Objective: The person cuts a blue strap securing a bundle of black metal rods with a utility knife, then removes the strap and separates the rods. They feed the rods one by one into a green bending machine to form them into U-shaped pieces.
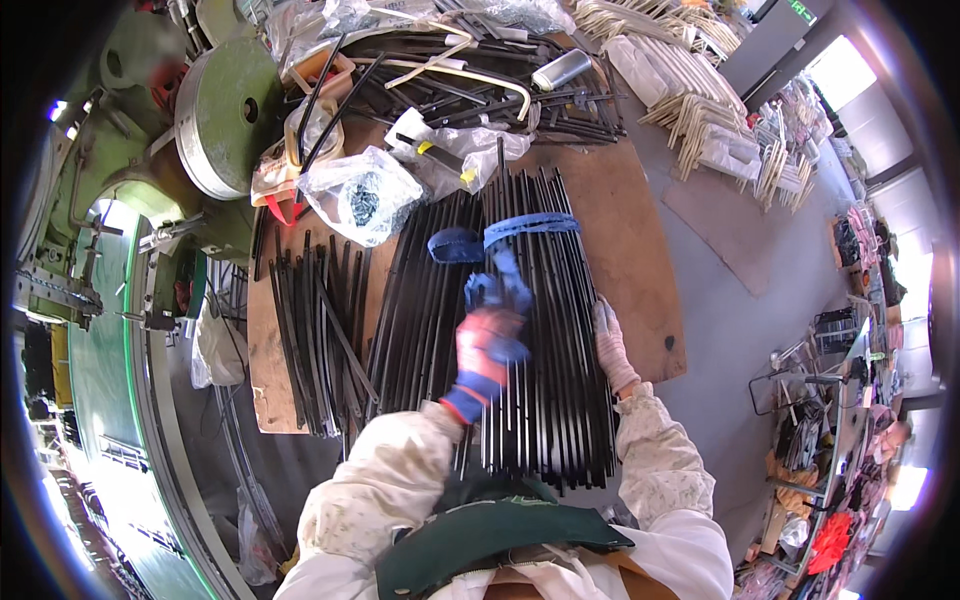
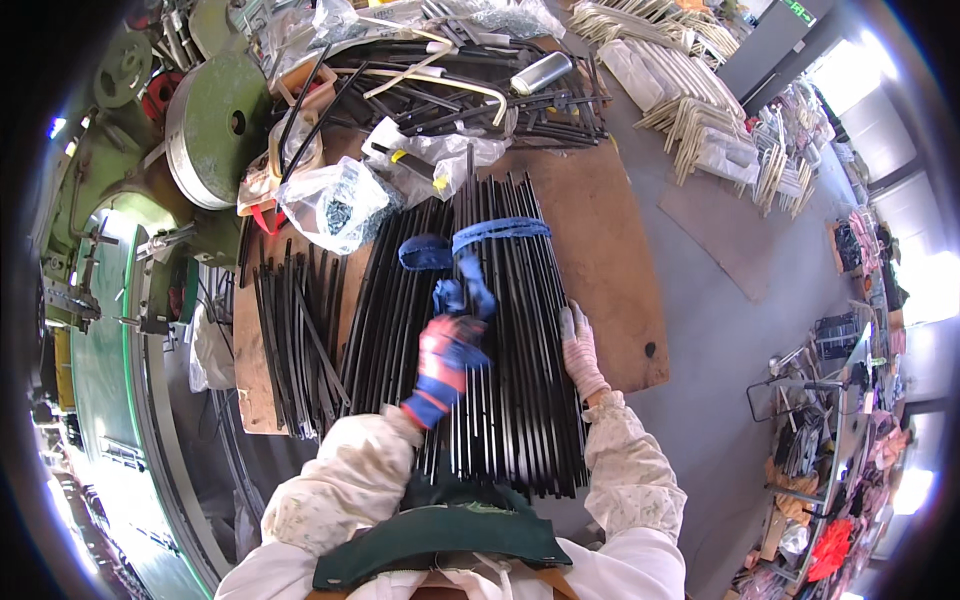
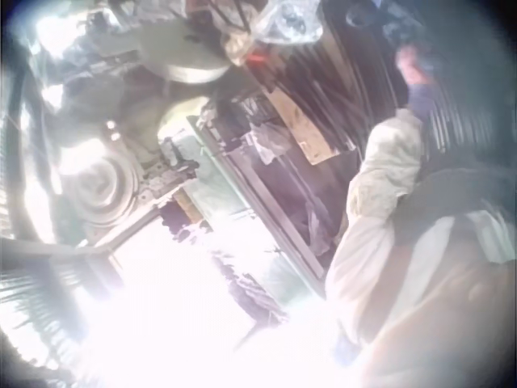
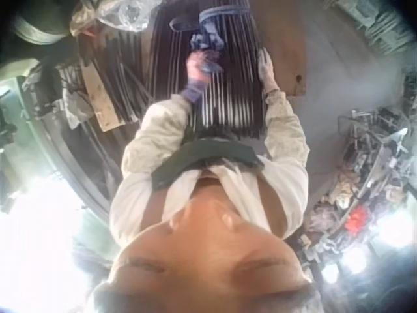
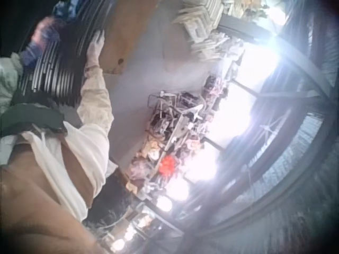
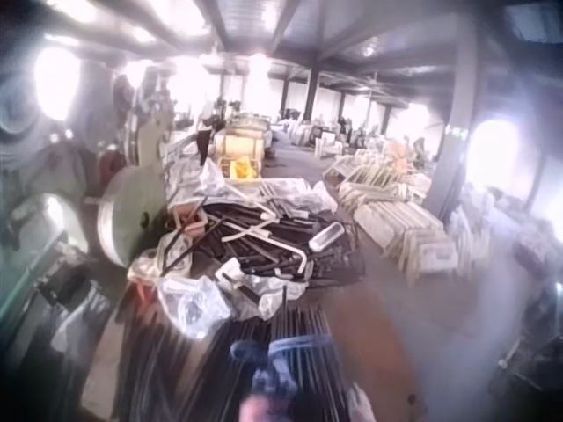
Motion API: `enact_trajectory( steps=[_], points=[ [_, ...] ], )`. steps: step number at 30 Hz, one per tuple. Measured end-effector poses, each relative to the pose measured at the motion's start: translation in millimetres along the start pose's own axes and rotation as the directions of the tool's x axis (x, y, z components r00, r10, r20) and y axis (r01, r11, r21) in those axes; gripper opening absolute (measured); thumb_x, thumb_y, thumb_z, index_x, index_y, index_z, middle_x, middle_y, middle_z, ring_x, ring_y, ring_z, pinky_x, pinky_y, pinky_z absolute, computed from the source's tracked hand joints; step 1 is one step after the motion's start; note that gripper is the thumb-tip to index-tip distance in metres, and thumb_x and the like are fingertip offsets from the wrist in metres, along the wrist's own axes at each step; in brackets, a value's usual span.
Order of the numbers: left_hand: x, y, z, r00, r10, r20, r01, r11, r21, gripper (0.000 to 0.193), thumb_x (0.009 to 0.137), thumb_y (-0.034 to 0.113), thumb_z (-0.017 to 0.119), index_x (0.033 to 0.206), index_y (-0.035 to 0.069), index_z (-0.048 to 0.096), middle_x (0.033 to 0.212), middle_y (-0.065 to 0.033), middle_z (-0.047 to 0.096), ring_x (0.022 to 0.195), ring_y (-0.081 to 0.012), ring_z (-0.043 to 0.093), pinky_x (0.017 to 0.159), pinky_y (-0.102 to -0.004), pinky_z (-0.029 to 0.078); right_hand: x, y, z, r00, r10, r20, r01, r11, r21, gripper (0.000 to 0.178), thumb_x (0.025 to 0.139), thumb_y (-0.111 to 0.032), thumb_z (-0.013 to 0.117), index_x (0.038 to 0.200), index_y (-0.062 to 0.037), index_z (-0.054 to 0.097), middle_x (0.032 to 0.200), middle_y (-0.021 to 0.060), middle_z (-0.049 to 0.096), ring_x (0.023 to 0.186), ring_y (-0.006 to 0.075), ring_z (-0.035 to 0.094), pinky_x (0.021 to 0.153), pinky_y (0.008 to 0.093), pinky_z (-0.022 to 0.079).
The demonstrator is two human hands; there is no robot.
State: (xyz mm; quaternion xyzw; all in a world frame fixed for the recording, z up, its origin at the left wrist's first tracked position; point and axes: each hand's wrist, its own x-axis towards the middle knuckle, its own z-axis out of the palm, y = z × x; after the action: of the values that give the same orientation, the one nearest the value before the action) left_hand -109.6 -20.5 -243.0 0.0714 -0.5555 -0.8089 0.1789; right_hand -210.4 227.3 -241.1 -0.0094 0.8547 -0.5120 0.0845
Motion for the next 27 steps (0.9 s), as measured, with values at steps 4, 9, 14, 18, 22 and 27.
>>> enact_trajectory(
  steps=[4, 9, 14, 18, 22, 27],
  points=[
    [81, 71, -49, 0.994, 0.013, -0.111, 0.056, 0.799, 0.598, 0.042, 0.088, 0.029, 0.059, 0.122, 0.004, 0.058, 0.106, -0.0160, 0.066, 0.088, -0.0280, 0.065, 0.085, -0.0384, 0.054, -5, 2, -5, 0.995, -0.021, -0.102, 0.014, 0.997, -0.077, 0.048, 0.099, -0.036, 0.047, 0.131, -0.0008, 0.053, 0.132, 0.0206, 0.052, 0.125, 0.0331, 0.047, 0.107, 0.0372, 0.035],
    [171, 55, -65, 0.961, -0.246, 0.126, -0.199, -0.298, 0.934, 0.059, 0.070, 0.026, 0.074, 0.125, 0.010, 0.058, 0.120, -0.0206, 0.056, 0.115, -0.0379, 0.051, 0.099, -0.0448, 0.042, -4, -20, -5, 0.995, 0.013, -0.099, -0.017, 0.999, -0.048, 0.044, 0.098, -0.034, 0.051, 0.128, -0.0019, 0.055, 0.127, 0.0202, 0.054, 0.122, 0.0339, 0.050, 0.105, 0.0371, 0.037],
    [209, 10, -140, 0.908, -0.397, -0.136, 0.293, 0.832, -0.470, 0.025, 0.083, 0.026, 0.064, 0.099, 0.007, 0.063, 0.105, -0.0137, 0.064, 0.090, -0.0302, 0.064, 0.080, -0.0413, 0.054, -8, -32, -2, 0.994, 0.075, 0.076, -0.091, 0.971, 0.220, 0.046, 0.096, -0.031, 0.058, 0.129, -0.0003, 0.055, 0.132, 0.0131, 0.054, 0.125, 0.0240, 0.048, 0.105, 0.0329, 0.036],
    [193, 25, -61, 0.871, -0.487, -0.070, 0.454, 0.850, -0.266, 0.031, 0.096, 0.040, 0.049, 0.093, 0.011, 0.059, 0.080, -0.0088, 0.066, 0.068, -0.0262, 0.065, 0.058, -0.0442, 0.055, -36, -15, -31, 0.996, 0.090, 0.021, -0.093, 0.976, 0.197, 0.050, 0.096, -0.032, 0.060, 0.135, -0.0026, 0.050, 0.132, 0.0098, 0.055, 0.125, 0.0182, 0.045, 0.108, 0.0296, 0.032],
    [204, 31, -69, 0.918, -0.365, -0.153, 0.390, 0.899, 0.199, 0.022, 0.092, 0.034, 0.063, 0.091, 0.012, 0.063, 0.071, -0.0056, 0.063, 0.060, -0.0247, 0.059, 0.053, -0.0387, 0.048, -50, -9, -33, 0.997, 0.070, 0.020, -0.070, 0.998, 0.004, 0.054, 0.097, -0.036, 0.057, 0.137, -0.0013, 0.047, 0.135, 0.0141, 0.051, 0.127, 0.0227, 0.045, 0.107, 0.0311, 0.033],
    [220, 129, -23, 0.958, -0.287, 0.013, 0.250, 0.857, 0.450, 0.025, 0.092, 0.030, 0.064, 0.100, 0.007, 0.061, 0.072, -0.0045, 0.062, 0.060, -0.0193, 0.057, 0.052, -0.0366, 0.048, -43, 46, -54, 0.993, -0.114, -0.031, 0.096, 0.934, -0.344, 0.049, 0.097, -0.042, 0.047, 0.129, -0.0047, 0.052, 0.129, 0.0202, 0.052, 0.123, 0.0382, 0.047, 0.102, 0.0421, 0.039]
  ],
)
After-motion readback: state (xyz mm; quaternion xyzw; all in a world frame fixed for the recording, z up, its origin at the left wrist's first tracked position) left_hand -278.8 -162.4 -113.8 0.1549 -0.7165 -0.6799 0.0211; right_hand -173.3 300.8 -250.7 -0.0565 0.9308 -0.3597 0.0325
